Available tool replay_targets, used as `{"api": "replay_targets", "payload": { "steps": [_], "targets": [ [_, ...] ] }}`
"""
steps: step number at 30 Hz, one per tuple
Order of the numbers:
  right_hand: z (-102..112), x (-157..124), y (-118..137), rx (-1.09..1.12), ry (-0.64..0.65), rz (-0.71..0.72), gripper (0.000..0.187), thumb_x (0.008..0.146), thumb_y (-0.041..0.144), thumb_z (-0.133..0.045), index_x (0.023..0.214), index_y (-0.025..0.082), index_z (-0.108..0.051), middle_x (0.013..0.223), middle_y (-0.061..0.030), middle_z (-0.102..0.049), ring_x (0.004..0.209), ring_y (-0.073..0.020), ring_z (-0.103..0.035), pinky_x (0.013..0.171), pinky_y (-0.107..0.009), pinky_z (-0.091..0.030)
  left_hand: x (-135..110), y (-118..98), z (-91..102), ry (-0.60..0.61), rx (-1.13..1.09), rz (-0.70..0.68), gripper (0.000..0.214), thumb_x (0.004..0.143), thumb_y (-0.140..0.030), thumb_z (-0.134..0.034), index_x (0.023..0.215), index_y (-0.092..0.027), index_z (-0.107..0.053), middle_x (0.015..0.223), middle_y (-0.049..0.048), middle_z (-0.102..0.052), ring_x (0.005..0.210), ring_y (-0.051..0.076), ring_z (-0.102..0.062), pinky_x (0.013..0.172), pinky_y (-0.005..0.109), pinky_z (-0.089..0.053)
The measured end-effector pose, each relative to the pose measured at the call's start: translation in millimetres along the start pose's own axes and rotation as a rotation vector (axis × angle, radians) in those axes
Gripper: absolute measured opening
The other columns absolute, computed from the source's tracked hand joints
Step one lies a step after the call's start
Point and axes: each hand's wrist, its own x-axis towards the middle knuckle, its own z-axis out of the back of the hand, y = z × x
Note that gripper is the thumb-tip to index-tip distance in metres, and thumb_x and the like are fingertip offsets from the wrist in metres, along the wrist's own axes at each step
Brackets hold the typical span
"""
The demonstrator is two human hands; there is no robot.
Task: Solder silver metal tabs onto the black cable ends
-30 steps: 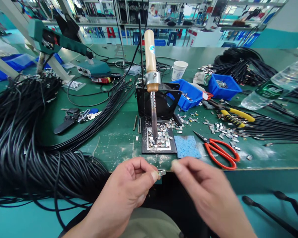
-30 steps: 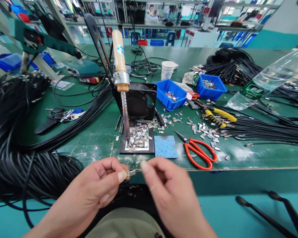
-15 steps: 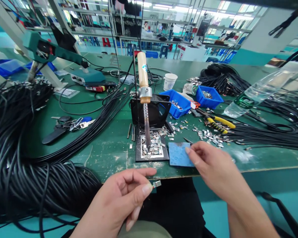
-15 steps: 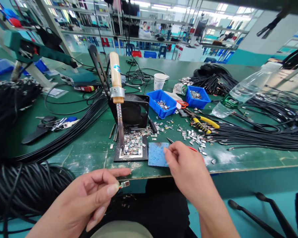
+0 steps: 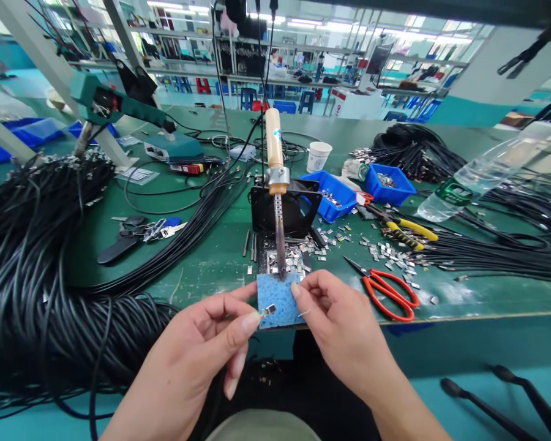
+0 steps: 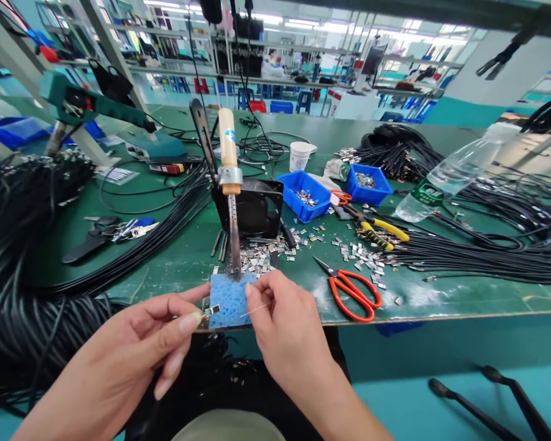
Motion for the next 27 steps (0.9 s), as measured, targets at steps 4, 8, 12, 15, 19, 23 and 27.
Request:
{"api": "replay_targets", "payload": {
  "steps": [4,8,12,15,19,23,27],
  "targets": [
    [1,-9,5,-0.027,-0.026,0.012,0.026,0.103,0.038,-0.056,0.082,0.023,-0.059,0.067,0.0036,-0.057,0.060,-0.0148,-0.049,0.057,-0.028,-0.038,-4,1,1.0,0.020,0.000,0.021,0.027,0.085,-0.045,-0.082,0.073,-0.023,-0.074,0.043,-0.0015,-0.057,0.053,0.018,-0.059,0.050,0.025,-0.050],
    [3,-15,7,-0.030,-0.008,-0.005,0.027,0.104,0.038,-0.054,0.083,0.023,-0.059,0.069,0.0028,-0.058,0.061,-0.0151,-0.050,0.058,-0.028,-0.039,-6,6,0.9,0.013,-0.024,0.062,0.027,0.081,-0.047,-0.085,0.072,-0.023,-0.074,0.043,-0.0019,-0.057,0.041,0.017,-0.051,0.041,0.027,-0.042],
    [0,-12,10,-0.051,-0.039,0.014,0.026,0.104,0.037,-0.055,0.083,0.023,-0.059,0.069,0.0022,-0.057,0.062,-0.0157,-0.050,0.058,-0.028,-0.040,-2,6,-0.3,0.007,0.007,0.020,0.027,0.084,-0.047,-0.082,0.074,-0.023,-0.074,0.044,0.0013,-0.056,0.070,0.028,-0.068,0.045,0.026,-0.045],
    [1,-11,5,-0.034,-0.006,0.011,0.027,0.104,0.037,-0.054,0.082,0.022,-0.059,0.067,0.0024,-0.056,0.061,-0.0156,-0.049,0.056,-0.028,-0.041,4,7,-1.3,0.009,0.020,0.000,0.028,0.089,-0.044,-0.078,0.072,-0.023,-0.072,0.043,0.0012,-0.051,0.090,0.028,-0.066,0.048,0.020,-0.043],
    [25,-9,-14,0.008,0.001,-0.077,0.029,0.103,0.044,-0.054,0.086,0.022,-0.064,0.070,0.0002,-0.063,0.064,-0.0174,-0.057,0.058,-0.028,-0.045,7,12,-2.8,0.024,-0.006,0.056,0.028,0.091,-0.043,-0.077,0.081,-0.018,-0.072,0.052,-0.0039,-0.054,0.050,0.010,-0.039,0.042,0.018,-0.030],
    [57,-5,-28,-0.199,-0.288,-0.164,0.028,0.096,0.048,-0.065,0.088,0.022,-0.070,0.073,-0.0022,-0.070,0.064,-0.0196,-0.063,0.061,-0.031,-0.047,9,10,-7.5,0.079,-0.042,0.084,0.028,0.091,-0.042,-0.077,0.091,-0.016,-0.071,0.052,-0.0086,-0.046,0.048,0.007,-0.026,0.042,0.018,-0.022],
    [48,-16,-15,-0.067,-0.244,-0.106,0.027,0.096,0.049,-0.065,0.092,0.023,-0.073,0.073,-0.0018,-0.069,0.062,-0.0186,-0.060,0.057,-0.029,-0.047,11,7,-15.1,0.111,-0.076,0.103,0.027,0.089,-0.041,-0.079,0.088,-0.016,-0.069,0.052,-0.0099,-0.041,0.049,0.008,-0.023,0.043,0.020,-0.017]
  ]
}}
